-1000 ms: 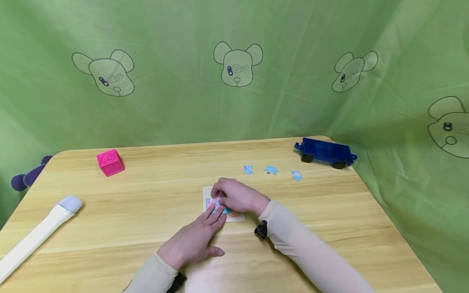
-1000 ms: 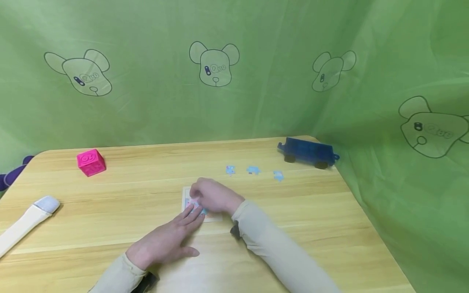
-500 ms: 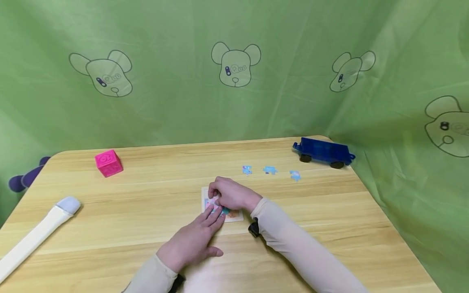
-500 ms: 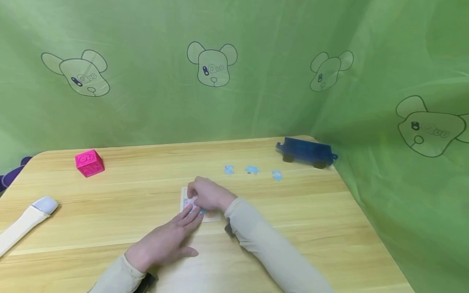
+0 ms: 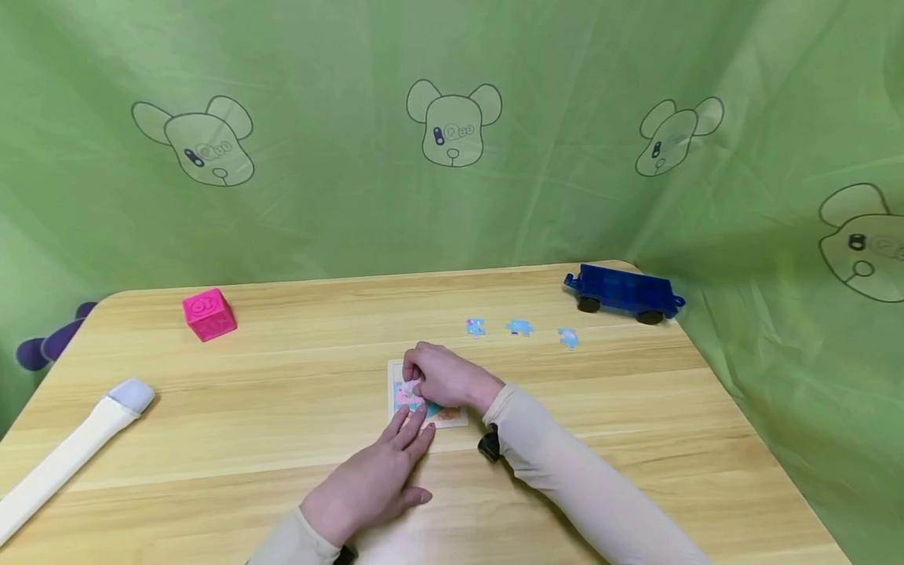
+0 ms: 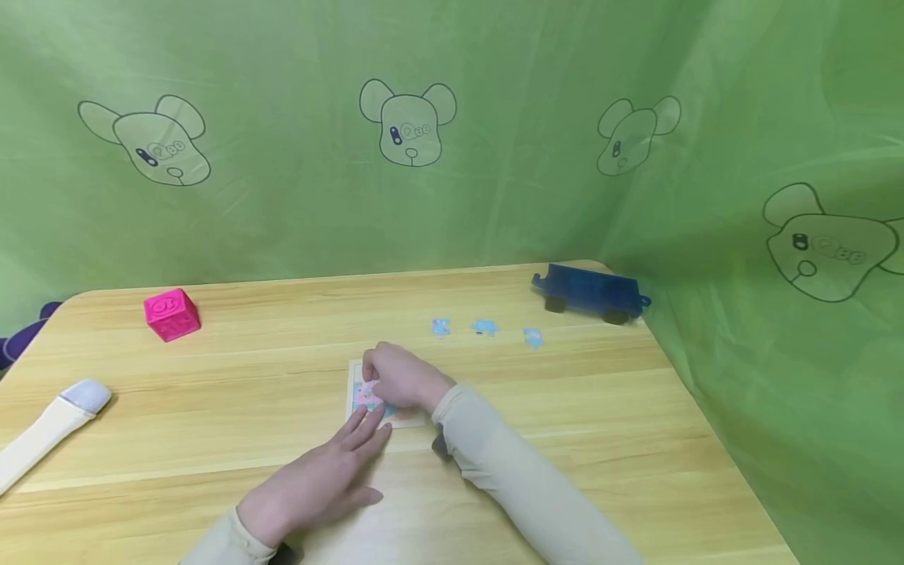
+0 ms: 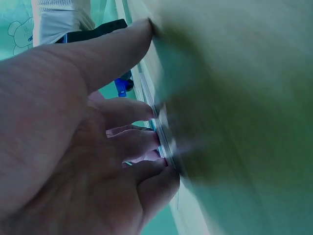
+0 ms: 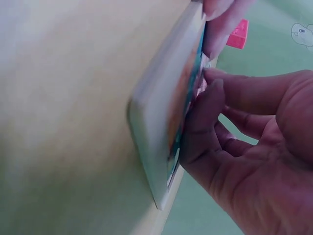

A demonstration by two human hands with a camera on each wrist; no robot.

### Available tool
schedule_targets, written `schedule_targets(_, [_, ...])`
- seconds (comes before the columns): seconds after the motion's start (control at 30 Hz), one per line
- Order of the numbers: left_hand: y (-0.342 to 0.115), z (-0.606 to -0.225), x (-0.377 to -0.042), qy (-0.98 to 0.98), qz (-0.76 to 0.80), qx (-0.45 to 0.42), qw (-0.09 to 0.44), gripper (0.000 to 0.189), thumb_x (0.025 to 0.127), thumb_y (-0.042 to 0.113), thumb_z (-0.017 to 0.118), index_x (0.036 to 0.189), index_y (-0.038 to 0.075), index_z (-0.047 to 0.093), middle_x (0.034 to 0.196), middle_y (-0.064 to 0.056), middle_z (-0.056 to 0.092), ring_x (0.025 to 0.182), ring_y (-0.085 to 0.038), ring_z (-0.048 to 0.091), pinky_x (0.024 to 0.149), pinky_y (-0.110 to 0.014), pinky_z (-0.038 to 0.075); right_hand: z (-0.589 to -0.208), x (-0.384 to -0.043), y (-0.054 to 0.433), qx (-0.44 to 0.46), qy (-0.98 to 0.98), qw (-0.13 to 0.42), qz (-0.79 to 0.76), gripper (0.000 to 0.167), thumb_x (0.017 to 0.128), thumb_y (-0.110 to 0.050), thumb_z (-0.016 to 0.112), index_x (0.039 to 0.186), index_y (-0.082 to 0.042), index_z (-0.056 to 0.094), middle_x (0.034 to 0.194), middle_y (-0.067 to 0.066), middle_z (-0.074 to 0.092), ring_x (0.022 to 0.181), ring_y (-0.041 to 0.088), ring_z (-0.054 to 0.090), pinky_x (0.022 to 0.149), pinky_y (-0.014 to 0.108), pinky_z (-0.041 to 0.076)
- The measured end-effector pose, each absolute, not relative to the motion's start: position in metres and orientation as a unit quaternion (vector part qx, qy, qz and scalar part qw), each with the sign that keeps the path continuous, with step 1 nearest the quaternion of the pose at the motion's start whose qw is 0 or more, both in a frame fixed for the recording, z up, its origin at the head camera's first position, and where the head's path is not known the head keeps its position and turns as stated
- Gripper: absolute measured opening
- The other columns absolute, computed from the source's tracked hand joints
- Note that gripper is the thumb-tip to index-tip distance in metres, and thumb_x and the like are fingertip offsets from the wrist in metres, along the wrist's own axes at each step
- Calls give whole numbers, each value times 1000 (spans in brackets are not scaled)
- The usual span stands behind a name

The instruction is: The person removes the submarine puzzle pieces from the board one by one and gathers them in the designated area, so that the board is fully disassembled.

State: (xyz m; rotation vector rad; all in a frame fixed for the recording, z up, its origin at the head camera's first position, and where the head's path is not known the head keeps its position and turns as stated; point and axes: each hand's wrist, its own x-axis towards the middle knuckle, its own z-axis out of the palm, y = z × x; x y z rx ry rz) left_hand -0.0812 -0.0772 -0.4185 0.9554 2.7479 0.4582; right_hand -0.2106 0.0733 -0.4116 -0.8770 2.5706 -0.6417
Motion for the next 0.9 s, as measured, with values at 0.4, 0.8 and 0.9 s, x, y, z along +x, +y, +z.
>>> schedule_targets(0.4, [-81, -418, -81, 928, 160, 321, 100, 77, 89, 38, 72, 147, -3, 42, 158, -20, 25, 143, -39, 22, 110, -45, 34, -411, -207, 74, -299, 894, 173, -285, 12, 94, -1, 60, 89, -12, 58, 81, 0, 55, 74, 13, 51, 68, 27, 45])
schedule_targets(0.8, [-81, -419, -84, 923, 175, 322, 119, 77, 90, 37, 71, 148, -2, 40, 158, -19, 23, 145, -37, 17, 110, -44, 33, -413, -207, 90, -296, 876, 165, -344, 9, 96, -3, 59, 96, -11, 62, 83, -2, 58, 77, 12, 55, 72, 28, 48])
schedule_targets(0.9, [-81, -418, -83, 925, 174, 317, 118, 77, 89, 37, 72, 148, -1, 41, 159, -18, 23, 145, -36, 18, 109, -44, 36, -409, -207, 97, -294, 873, 154, -357, 9, 97, -4, 59, 97, -12, 63, 83, -2, 59, 78, 13, 55, 72, 29, 49])
